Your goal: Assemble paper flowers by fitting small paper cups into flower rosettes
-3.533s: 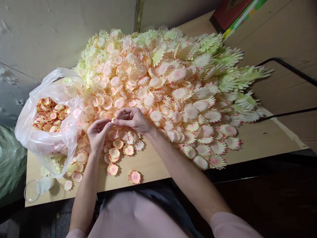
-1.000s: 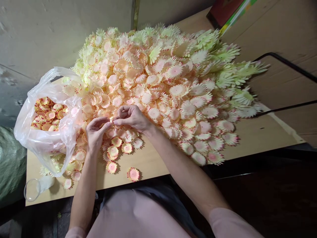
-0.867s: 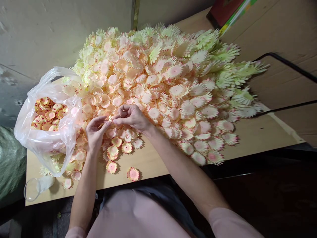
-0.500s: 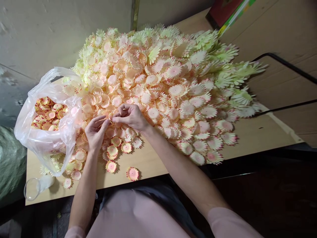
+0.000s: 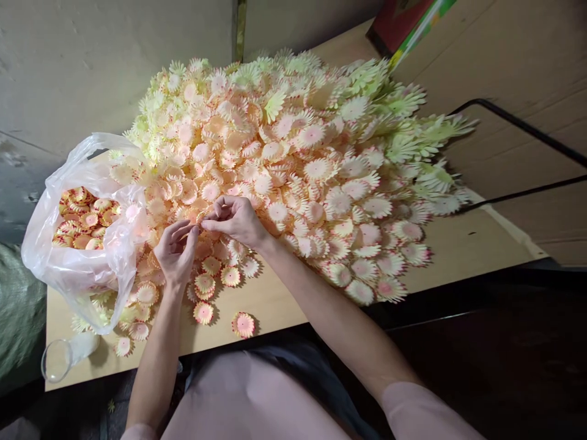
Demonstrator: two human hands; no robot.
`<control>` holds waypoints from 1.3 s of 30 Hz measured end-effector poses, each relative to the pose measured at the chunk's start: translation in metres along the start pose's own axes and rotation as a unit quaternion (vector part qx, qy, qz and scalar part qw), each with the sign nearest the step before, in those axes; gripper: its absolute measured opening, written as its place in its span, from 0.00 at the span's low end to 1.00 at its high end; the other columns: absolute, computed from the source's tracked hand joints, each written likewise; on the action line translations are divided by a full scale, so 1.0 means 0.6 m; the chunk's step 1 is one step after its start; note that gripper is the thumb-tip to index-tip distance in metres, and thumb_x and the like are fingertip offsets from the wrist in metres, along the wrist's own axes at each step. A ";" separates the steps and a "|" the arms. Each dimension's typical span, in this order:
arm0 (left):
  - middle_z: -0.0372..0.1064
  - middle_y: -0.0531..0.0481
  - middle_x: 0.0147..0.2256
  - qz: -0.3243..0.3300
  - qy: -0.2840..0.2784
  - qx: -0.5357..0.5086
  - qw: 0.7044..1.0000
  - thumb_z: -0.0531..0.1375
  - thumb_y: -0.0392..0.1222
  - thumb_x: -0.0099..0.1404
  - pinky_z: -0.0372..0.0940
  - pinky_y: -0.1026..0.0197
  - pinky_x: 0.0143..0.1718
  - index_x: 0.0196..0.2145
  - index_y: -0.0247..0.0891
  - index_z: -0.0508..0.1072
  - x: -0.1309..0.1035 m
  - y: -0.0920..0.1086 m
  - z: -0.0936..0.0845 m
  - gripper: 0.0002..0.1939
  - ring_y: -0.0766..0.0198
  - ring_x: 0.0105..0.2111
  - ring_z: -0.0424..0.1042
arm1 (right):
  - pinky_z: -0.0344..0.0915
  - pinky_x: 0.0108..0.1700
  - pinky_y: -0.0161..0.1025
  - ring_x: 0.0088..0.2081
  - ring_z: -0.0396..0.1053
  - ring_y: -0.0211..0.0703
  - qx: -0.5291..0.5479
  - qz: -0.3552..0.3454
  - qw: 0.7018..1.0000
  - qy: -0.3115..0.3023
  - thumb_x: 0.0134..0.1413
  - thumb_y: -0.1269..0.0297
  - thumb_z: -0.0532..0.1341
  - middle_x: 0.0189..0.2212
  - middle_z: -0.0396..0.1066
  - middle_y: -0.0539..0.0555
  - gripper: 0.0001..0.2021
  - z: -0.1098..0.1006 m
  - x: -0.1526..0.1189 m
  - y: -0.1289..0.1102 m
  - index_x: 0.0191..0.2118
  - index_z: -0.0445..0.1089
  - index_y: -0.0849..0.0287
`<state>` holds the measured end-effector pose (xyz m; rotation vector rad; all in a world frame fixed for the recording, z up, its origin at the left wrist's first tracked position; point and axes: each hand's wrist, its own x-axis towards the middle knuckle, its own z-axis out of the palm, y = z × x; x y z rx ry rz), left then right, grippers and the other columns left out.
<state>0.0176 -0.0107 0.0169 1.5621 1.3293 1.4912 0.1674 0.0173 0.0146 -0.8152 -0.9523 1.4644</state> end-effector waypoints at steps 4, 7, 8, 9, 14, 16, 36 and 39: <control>0.79 0.46 0.32 0.021 0.010 0.029 0.999 0.67 0.44 0.57 0.74 0.63 0.33 0.39 0.35 0.74 -0.001 0.003 0.001 0.14 0.62 0.30 0.79 | 0.73 0.37 0.38 0.30 0.76 0.41 -0.031 -0.019 0.999 -0.004 0.35 0.65 0.72 0.25 0.75 0.49 0.17 0.001 -0.003 -0.002 0.24 0.60 0.57; 0.79 0.45 0.33 0.040 0.010 0.047 0.998 0.67 0.43 0.57 0.74 0.63 0.33 0.40 0.35 0.74 -0.002 -0.001 -0.001 0.14 0.63 0.30 0.79 | 0.72 0.35 0.36 0.31 0.76 0.41 -0.056 -0.032 0.998 0.003 0.34 0.64 0.73 0.23 0.73 0.49 0.18 0.003 -0.005 -0.002 0.23 0.61 0.58; 0.80 0.45 0.33 0.045 0.009 0.056 0.997 0.66 0.43 0.58 0.74 0.63 0.33 0.40 0.35 0.74 -0.002 -0.003 -0.002 0.14 0.63 0.29 0.79 | 0.72 0.35 0.36 0.31 0.76 0.42 -0.061 -0.033 0.998 0.004 0.34 0.63 0.73 0.23 0.73 0.49 0.18 0.003 -0.005 -0.002 0.23 0.61 0.58; 0.80 0.45 0.33 0.050 0.010 0.066 0.997 0.66 0.43 0.58 0.74 0.63 0.33 0.40 0.35 0.74 -0.002 -0.005 -0.003 0.14 0.64 0.29 0.78 | 0.72 0.35 0.36 0.31 0.76 0.42 -0.065 -0.034 0.997 0.005 0.34 0.62 0.73 0.23 0.72 0.49 0.18 0.004 -0.006 -0.001 0.23 0.60 0.57; 0.80 0.46 0.33 0.077 0.008 0.081 0.994 0.65 0.44 0.59 0.75 0.62 0.35 0.40 0.36 0.74 -0.002 -0.008 -0.007 0.13 0.63 0.30 0.79 | 0.71 0.34 0.36 0.31 0.75 0.42 -0.082 -0.045 0.996 0.008 0.35 0.59 0.72 0.22 0.71 0.49 0.19 0.004 -0.006 0.001 0.22 0.60 0.58; 0.80 0.46 0.33 0.080 0.004 0.077 0.994 0.66 0.44 0.58 0.75 0.62 0.36 0.40 0.36 0.74 -0.001 -0.008 -0.007 0.13 0.62 0.30 0.79 | 0.71 0.33 0.36 0.30 0.75 0.42 -0.087 -0.050 0.995 0.008 0.35 0.59 0.72 0.22 0.71 0.49 0.19 0.004 -0.006 0.001 0.22 0.60 0.58; 0.79 0.48 0.33 0.084 -0.009 0.102 0.991 0.65 0.42 0.59 0.75 0.64 0.34 0.39 0.36 0.74 -0.002 -0.010 -0.013 0.11 0.63 0.30 0.79 | 0.65 0.28 0.33 0.25 0.66 0.34 -0.135 -0.064 0.989 0.012 0.39 0.63 0.69 0.22 0.67 0.48 0.13 0.001 -0.005 0.009 0.24 0.63 0.59; 0.79 0.47 0.33 0.078 -0.017 0.090 0.993 0.64 0.41 0.60 0.74 0.64 0.34 0.39 0.36 0.75 0.000 -0.010 -0.015 0.10 0.63 0.30 0.79 | 0.66 0.30 0.33 0.26 0.67 0.35 -0.124 -0.046 0.991 0.006 0.38 0.61 0.70 0.23 0.68 0.48 0.14 -0.001 -0.004 0.007 0.25 0.64 0.59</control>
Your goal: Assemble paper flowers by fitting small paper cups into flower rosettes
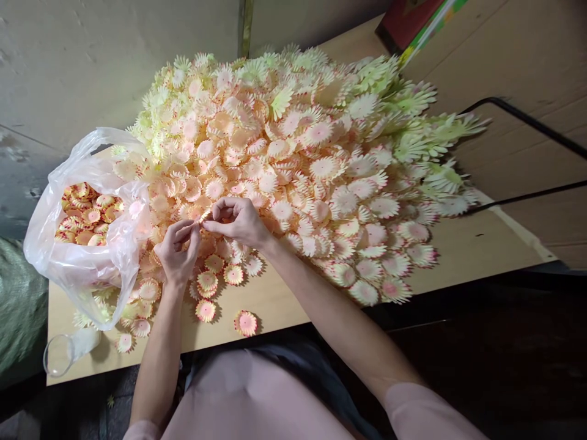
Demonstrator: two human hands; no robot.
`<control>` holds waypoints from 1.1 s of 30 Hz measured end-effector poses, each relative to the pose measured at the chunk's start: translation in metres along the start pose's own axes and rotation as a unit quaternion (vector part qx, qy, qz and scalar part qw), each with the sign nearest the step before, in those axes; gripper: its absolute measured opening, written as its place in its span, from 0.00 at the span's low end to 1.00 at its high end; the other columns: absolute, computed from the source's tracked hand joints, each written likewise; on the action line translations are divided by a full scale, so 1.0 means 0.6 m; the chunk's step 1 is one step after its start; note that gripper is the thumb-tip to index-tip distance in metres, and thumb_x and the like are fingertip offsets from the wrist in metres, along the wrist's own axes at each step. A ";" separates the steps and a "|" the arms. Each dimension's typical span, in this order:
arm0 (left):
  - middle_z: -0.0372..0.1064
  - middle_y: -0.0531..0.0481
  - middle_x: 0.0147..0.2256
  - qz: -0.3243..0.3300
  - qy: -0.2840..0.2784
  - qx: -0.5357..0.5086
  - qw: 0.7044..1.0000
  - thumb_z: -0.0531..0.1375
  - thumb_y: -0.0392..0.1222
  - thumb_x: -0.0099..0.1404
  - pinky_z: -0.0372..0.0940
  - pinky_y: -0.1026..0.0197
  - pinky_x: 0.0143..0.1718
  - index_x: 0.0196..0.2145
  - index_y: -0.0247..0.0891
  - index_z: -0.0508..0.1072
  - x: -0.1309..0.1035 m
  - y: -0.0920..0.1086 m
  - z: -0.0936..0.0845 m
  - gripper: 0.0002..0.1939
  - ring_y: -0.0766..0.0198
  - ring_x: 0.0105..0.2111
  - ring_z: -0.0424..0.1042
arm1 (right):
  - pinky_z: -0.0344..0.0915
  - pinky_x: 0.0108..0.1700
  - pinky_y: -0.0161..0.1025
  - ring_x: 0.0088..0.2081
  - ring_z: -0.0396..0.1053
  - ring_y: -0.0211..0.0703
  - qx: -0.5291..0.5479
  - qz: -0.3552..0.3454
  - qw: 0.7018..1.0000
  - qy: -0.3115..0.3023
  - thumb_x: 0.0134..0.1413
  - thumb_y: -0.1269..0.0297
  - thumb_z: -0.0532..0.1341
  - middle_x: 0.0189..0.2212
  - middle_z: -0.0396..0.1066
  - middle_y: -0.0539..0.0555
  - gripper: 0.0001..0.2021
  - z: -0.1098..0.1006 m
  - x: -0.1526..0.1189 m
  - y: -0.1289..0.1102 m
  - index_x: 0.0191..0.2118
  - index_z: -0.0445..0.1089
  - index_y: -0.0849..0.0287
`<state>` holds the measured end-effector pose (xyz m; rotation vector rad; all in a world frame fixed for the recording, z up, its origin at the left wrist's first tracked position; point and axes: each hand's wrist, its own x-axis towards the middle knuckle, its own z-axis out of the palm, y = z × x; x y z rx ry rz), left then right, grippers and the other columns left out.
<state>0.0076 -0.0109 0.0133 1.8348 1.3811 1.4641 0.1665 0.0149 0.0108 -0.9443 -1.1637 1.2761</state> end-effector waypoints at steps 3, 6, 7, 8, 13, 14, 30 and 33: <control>0.79 0.47 0.35 0.015 -0.025 0.002 1.000 0.62 0.40 0.61 0.74 0.65 0.36 0.40 0.37 0.77 0.001 -0.002 0.000 0.09 0.63 0.32 0.79 | 0.68 0.32 0.34 0.27 0.68 0.35 0.018 0.010 1.000 -0.004 0.37 0.60 0.72 0.25 0.69 0.49 0.16 -0.002 0.001 -0.001 0.25 0.64 0.59; 0.79 0.47 0.36 0.029 -0.043 0.011 0.999 0.61 0.39 0.62 0.74 0.65 0.37 0.41 0.37 0.77 0.000 -0.004 0.001 0.10 0.63 0.32 0.79 | 0.69 0.32 0.34 0.27 0.68 0.35 0.025 0.015 1.000 -0.006 0.35 0.59 0.73 0.25 0.69 0.49 0.17 -0.002 0.002 -0.001 0.25 0.64 0.59; 0.79 0.46 0.37 0.028 -0.045 0.013 0.999 0.61 0.39 0.62 0.74 0.65 0.38 0.42 0.37 0.77 -0.001 -0.005 0.001 0.11 0.63 0.33 0.79 | 0.69 0.32 0.34 0.27 0.68 0.35 0.025 0.018 0.999 -0.006 0.34 0.59 0.73 0.25 0.69 0.49 0.18 -0.002 0.002 -0.002 0.25 0.64 0.59; 0.79 0.46 0.38 0.024 -0.047 0.013 0.999 0.61 0.39 0.62 0.74 0.64 0.38 0.43 0.37 0.77 -0.002 -0.006 0.001 0.12 0.63 0.34 0.79 | 0.69 0.32 0.34 0.27 0.68 0.35 0.026 0.022 0.999 -0.005 0.33 0.58 0.73 0.24 0.69 0.49 0.19 -0.001 0.002 -0.002 0.25 0.63 0.59; 0.79 0.45 0.40 0.018 -0.055 0.018 0.998 0.61 0.37 0.61 0.74 0.63 0.40 0.46 0.37 0.76 -0.004 -0.007 0.000 0.15 0.61 0.36 0.79 | 0.69 0.31 0.34 0.26 0.69 0.35 0.027 0.028 0.999 0.007 0.31 0.58 0.74 0.24 0.70 0.49 0.19 0.000 0.002 -0.006 0.24 0.63 0.59; 0.79 0.45 0.40 0.025 -0.058 0.022 0.998 0.60 0.37 0.61 0.74 0.64 0.41 0.45 0.37 0.76 -0.004 -0.007 0.000 0.14 0.61 0.37 0.79 | 0.69 0.31 0.34 0.26 0.69 0.36 0.025 0.027 0.999 0.010 0.31 0.58 0.73 0.24 0.71 0.49 0.19 0.000 0.002 -0.005 0.24 0.63 0.59; 0.78 0.46 0.44 0.025 -0.082 0.028 0.996 0.60 0.35 0.59 0.73 0.59 0.48 0.48 0.39 0.75 -0.004 -0.015 -0.002 0.19 0.59 0.42 0.79 | 0.70 0.32 0.34 0.28 0.70 0.37 -0.040 -0.025 0.998 0.034 0.38 0.62 0.70 0.26 0.71 0.49 0.13 -0.001 0.002 0.010 0.27 0.66 0.59; 0.78 0.46 0.43 0.025 -0.085 0.025 0.996 0.60 0.35 0.58 0.73 0.59 0.48 0.48 0.39 0.75 -0.003 -0.015 -0.003 0.19 0.59 0.41 0.79 | 0.69 0.31 0.34 0.27 0.69 0.36 -0.056 -0.042 0.997 0.041 0.39 0.62 0.70 0.26 0.71 0.49 0.12 0.000 0.001 0.011 0.26 0.66 0.59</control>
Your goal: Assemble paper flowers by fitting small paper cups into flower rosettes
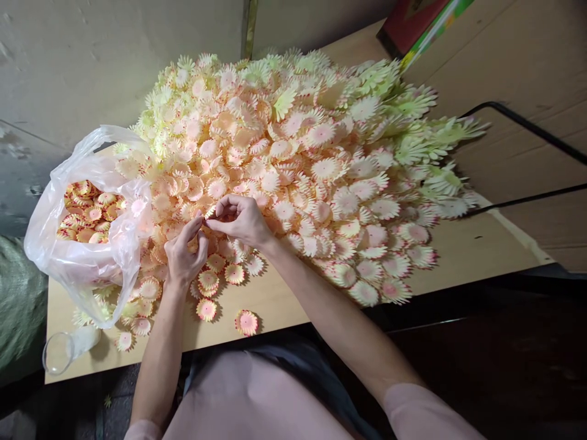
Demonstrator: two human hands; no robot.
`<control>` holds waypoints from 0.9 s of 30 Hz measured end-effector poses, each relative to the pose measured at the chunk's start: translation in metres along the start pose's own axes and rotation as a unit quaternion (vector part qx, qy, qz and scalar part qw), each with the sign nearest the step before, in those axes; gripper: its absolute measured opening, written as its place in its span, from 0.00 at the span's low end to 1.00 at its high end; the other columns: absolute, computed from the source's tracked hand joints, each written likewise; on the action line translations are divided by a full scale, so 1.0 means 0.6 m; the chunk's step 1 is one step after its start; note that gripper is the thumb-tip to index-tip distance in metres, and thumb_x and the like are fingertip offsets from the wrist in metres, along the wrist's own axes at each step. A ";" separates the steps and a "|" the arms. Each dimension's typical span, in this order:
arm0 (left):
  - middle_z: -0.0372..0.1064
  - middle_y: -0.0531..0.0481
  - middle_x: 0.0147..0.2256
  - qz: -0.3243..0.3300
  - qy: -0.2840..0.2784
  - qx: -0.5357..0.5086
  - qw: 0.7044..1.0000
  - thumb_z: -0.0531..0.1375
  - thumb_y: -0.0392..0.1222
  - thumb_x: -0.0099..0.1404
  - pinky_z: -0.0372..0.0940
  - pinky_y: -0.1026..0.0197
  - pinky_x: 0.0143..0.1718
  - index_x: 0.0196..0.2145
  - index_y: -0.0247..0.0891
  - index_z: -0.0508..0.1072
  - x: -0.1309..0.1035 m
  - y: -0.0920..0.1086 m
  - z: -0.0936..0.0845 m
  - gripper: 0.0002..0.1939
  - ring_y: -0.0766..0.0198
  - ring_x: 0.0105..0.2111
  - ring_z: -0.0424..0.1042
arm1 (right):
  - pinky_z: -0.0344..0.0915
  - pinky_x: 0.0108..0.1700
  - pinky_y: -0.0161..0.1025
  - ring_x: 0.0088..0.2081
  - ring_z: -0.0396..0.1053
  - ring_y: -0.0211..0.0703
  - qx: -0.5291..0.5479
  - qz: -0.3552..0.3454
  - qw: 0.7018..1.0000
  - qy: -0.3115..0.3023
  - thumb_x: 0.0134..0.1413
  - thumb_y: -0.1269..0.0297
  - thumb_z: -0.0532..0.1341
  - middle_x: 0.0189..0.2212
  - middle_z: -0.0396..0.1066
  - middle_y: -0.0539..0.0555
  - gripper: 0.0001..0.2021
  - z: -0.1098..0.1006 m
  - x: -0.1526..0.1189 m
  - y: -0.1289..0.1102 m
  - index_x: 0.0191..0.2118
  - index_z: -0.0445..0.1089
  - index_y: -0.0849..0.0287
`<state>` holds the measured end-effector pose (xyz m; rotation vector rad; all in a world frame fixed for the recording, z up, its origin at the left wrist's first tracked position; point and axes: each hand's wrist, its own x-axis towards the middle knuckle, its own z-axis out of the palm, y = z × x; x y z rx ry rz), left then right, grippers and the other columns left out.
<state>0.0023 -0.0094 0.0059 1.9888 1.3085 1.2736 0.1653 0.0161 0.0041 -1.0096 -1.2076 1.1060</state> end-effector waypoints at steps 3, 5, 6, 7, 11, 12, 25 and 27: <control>0.78 0.46 0.44 0.010 -0.008 0.007 1.000 0.60 0.34 0.59 0.73 0.58 0.49 0.50 0.40 0.74 0.000 -0.002 0.000 0.20 0.59 0.42 0.79 | 0.67 0.31 0.34 0.26 0.68 0.36 -0.027 -0.017 0.999 0.010 0.40 0.62 0.69 0.25 0.70 0.49 0.11 0.002 -0.002 -0.003 0.26 0.66 0.59; 0.77 0.46 0.46 0.019 -0.013 0.015 1.000 0.60 0.34 0.59 0.72 0.58 0.49 0.51 0.40 0.74 0.000 -0.002 0.000 0.21 0.58 0.43 0.78 | 0.67 0.31 0.34 0.26 0.68 0.36 -0.047 -0.024 0.999 0.014 0.41 0.64 0.68 0.25 0.70 0.49 0.10 0.004 -0.004 -0.005 0.26 0.67 0.59; 0.77 0.46 0.46 0.022 -0.016 0.018 0.999 0.60 0.34 0.59 0.72 0.58 0.50 0.51 0.41 0.74 0.000 -0.002 0.000 0.21 0.58 0.43 0.78 | 0.67 0.31 0.34 0.26 0.68 0.36 -0.054 -0.027 0.998 0.016 0.42 0.64 0.68 0.25 0.70 0.49 0.09 0.004 -0.005 -0.006 0.26 0.67 0.59; 0.76 0.46 0.47 0.023 -0.018 0.021 0.999 0.60 0.34 0.59 0.72 0.58 0.50 0.51 0.41 0.74 0.000 -0.002 0.000 0.21 0.58 0.43 0.78 | 0.66 0.31 0.34 0.26 0.68 0.36 -0.058 -0.031 0.998 0.017 0.42 0.65 0.68 0.24 0.70 0.49 0.08 0.005 -0.006 -0.007 0.26 0.67 0.59; 0.76 0.46 0.48 0.028 -0.021 0.033 0.999 0.60 0.34 0.59 0.71 0.58 0.51 0.52 0.41 0.73 0.000 -0.001 0.000 0.22 0.58 0.44 0.78 | 0.66 0.31 0.33 0.26 0.67 0.35 -0.065 -0.044 0.997 0.019 0.43 0.66 0.67 0.24 0.70 0.49 0.08 0.005 -0.008 -0.008 0.26 0.67 0.59; 0.75 0.45 0.49 0.031 -0.024 0.037 0.999 0.59 0.34 0.60 0.71 0.58 0.51 0.53 0.41 0.72 0.000 -0.002 0.000 0.22 0.58 0.45 0.78 | 0.66 0.30 0.33 0.26 0.67 0.35 -0.065 -0.045 0.997 0.018 0.43 0.66 0.67 0.24 0.70 0.49 0.08 0.005 -0.008 -0.008 0.26 0.67 0.59; 0.76 0.45 0.47 0.059 0.004 0.042 0.997 0.58 0.34 0.63 0.73 0.60 0.49 0.50 0.37 0.73 0.000 -0.002 0.000 0.17 0.60 0.43 0.78 | 0.65 0.30 0.32 0.26 0.67 0.34 -0.026 -0.026 0.999 0.024 0.39 0.63 0.69 0.24 0.68 0.48 0.12 0.004 -0.004 -0.006 0.26 0.65 0.60; 0.77 0.45 0.44 0.038 0.034 0.000 0.999 0.60 0.37 0.63 0.73 0.59 0.49 0.47 0.37 0.74 0.002 0.004 0.001 0.14 0.60 0.42 0.78 | 0.66 0.30 0.32 0.27 0.68 0.35 0.020 0.001 1.000 0.013 0.38 0.62 0.70 0.24 0.69 0.48 0.14 0.002 -0.001 -0.008 0.26 0.64 0.59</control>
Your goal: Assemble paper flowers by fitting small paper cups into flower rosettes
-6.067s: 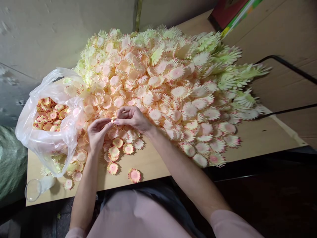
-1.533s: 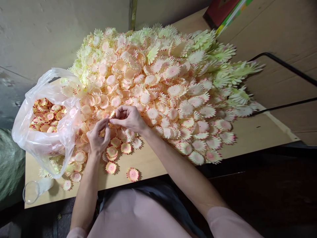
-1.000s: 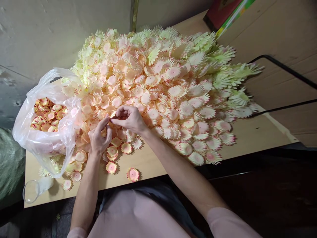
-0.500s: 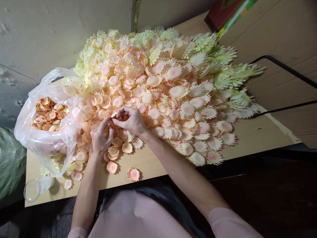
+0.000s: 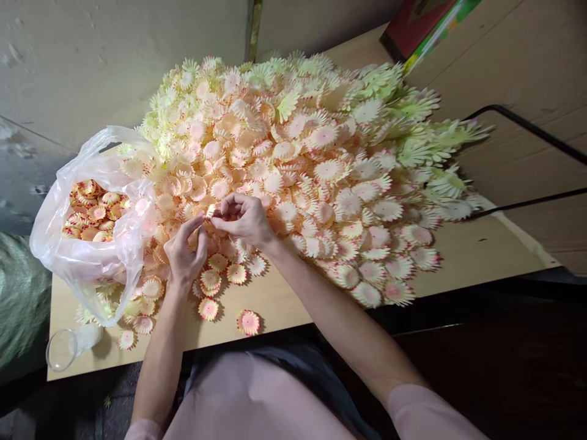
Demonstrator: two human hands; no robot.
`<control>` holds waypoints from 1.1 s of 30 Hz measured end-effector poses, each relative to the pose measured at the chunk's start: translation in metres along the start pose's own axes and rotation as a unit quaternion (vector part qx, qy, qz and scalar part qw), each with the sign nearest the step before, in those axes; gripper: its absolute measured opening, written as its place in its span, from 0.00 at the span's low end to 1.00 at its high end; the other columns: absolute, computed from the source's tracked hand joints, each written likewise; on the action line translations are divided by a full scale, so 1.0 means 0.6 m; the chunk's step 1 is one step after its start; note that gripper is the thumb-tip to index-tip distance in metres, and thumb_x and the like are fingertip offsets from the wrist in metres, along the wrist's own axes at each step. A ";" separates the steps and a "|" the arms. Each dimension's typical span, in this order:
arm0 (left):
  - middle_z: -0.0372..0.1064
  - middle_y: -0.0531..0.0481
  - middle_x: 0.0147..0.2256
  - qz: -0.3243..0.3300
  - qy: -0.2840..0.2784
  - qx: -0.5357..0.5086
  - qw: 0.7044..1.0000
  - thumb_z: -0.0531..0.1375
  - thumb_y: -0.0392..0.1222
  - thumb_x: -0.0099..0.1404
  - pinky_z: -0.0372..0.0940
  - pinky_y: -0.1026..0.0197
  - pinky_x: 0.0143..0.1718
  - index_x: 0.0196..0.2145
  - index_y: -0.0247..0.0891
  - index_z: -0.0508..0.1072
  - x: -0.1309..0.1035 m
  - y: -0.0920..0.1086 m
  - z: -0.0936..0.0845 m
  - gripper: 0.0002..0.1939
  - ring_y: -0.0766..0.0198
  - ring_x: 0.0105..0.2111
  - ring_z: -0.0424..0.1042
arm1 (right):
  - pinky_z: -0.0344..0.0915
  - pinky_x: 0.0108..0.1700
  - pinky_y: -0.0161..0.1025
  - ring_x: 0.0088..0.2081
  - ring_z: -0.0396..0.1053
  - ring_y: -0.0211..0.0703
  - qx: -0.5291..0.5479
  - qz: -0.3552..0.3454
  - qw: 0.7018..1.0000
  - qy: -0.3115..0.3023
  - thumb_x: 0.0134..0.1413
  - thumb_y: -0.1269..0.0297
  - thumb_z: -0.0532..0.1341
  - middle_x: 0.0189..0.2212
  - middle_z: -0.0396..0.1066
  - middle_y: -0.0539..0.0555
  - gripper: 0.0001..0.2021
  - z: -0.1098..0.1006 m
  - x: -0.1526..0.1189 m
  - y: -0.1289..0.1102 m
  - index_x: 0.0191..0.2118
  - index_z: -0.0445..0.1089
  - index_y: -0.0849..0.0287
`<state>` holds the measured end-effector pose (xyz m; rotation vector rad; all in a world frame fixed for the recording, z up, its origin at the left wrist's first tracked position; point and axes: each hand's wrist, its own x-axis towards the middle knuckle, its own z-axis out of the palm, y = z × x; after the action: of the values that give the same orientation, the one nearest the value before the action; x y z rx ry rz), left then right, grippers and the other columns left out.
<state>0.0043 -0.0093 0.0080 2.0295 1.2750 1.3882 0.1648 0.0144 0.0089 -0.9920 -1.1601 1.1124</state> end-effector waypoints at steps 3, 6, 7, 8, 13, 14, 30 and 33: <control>0.77 0.44 0.44 -0.054 0.051 -0.100 0.992 0.62 0.40 0.63 0.73 0.57 0.49 0.46 0.36 0.73 0.007 0.012 0.002 0.13 0.59 0.44 0.77 | 0.68 0.33 0.34 0.30 0.70 0.37 0.069 0.043 0.996 -0.037 0.35 0.62 0.71 0.26 0.70 0.49 0.16 -0.004 0.002 -0.008 0.27 0.63 0.59; 0.75 0.43 0.47 -0.116 0.061 -0.195 0.972 0.65 0.41 0.61 0.73 0.58 0.47 0.47 0.38 0.72 0.015 0.019 0.000 0.16 0.58 0.48 0.75 | 0.68 0.35 0.34 0.30 0.70 0.35 0.109 0.058 0.990 -0.071 0.34 0.64 0.71 0.26 0.70 0.48 0.16 -0.007 0.002 -0.016 0.27 0.63 0.59; 0.75 0.44 0.46 -0.132 0.057 -0.214 0.966 0.66 0.41 0.59 0.73 0.59 0.46 0.47 0.39 0.72 0.017 0.019 -0.002 0.18 0.59 0.47 0.76 | 0.68 0.34 0.33 0.30 0.70 0.35 0.116 0.058 0.988 -0.079 0.34 0.65 0.71 0.26 0.69 0.47 0.16 -0.007 0.002 -0.018 0.27 0.63 0.59; 0.76 0.45 0.44 -0.144 0.055 -0.229 0.961 0.67 0.41 0.58 0.73 0.61 0.44 0.47 0.40 0.72 0.019 0.018 -0.003 0.19 0.61 0.44 0.77 | 0.68 0.35 0.33 0.30 0.69 0.34 0.120 0.057 0.988 -0.084 0.35 0.66 0.71 0.26 0.69 0.47 0.15 -0.008 0.001 -0.019 0.28 0.64 0.60; 0.73 0.54 0.33 -0.156 0.078 -0.276 0.945 0.71 0.38 0.51 0.71 0.67 0.39 0.45 0.42 0.72 0.024 0.010 -0.005 0.23 0.70 0.33 0.75 | 0.70 0.40 0.36 0.33 0.71 0.36 0.123 0.035 0.984 -0.125 0.39 0.65 0.71 0.30 0.73 0.50 0.16 -0.008 0.000 -0.013 0.36 0.70 0.61; 0.72 0.54 0.33 -0.153 0.082 -0.279 0.944 0.72 0.38 0.51 0.71 0.67 0.39 0.44 0.42 0.72 0.024 0.010 -0.005 0.23 0.71 0.32 0.75 | 0.70 0.40 0.37 0.33 0.71 0.37 0.117 0.029 0.984 -0.131 0.40 0.64 0.71 0.31 0.73 0.51 0.17 -0.007 0.000 -0.010 0.38 0.71 0.61; 0.75 0.52 0.32 -0.057 0.152 -0.160 0.974 0.68 0.36 0.55 0.73 0.61 0.39 0.40 0.39 0.71 0.019 0.006 0.001 0.15 0.67 0.33 0.76 | 0.65 0.30 0.33 0.26 0.66 0.33 0.025 -0.051 0.998 -0.025 0.43 0.61 0.71 0.27 0.72 0.49 0.13 -0.001 0.004 0.000 0.33 0.73 0.61; 0.75 0.51 0.34 0.058 0.174 -0.064 0.981 0.67 0.33 0.57 0.73 0.58 0.40 0.37 0.37 0.70 0.015 0.003 0.004 0.11 0.64 0.36 0.77 | 0.66 0.31 0.34 0.27 0.67 0.34 0.039 -0.027 0.996 -0.076 0.45 0.59 0.70 0.26 0.72 0.50 0.11 -0.001 -0.001 -0.008 0.31 0.74 0.62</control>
<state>0.0082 -0.0024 0.0127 1.8567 1.1768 1.8943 0.1661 0.0131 0.0137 -0.8220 -1.2498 1.1965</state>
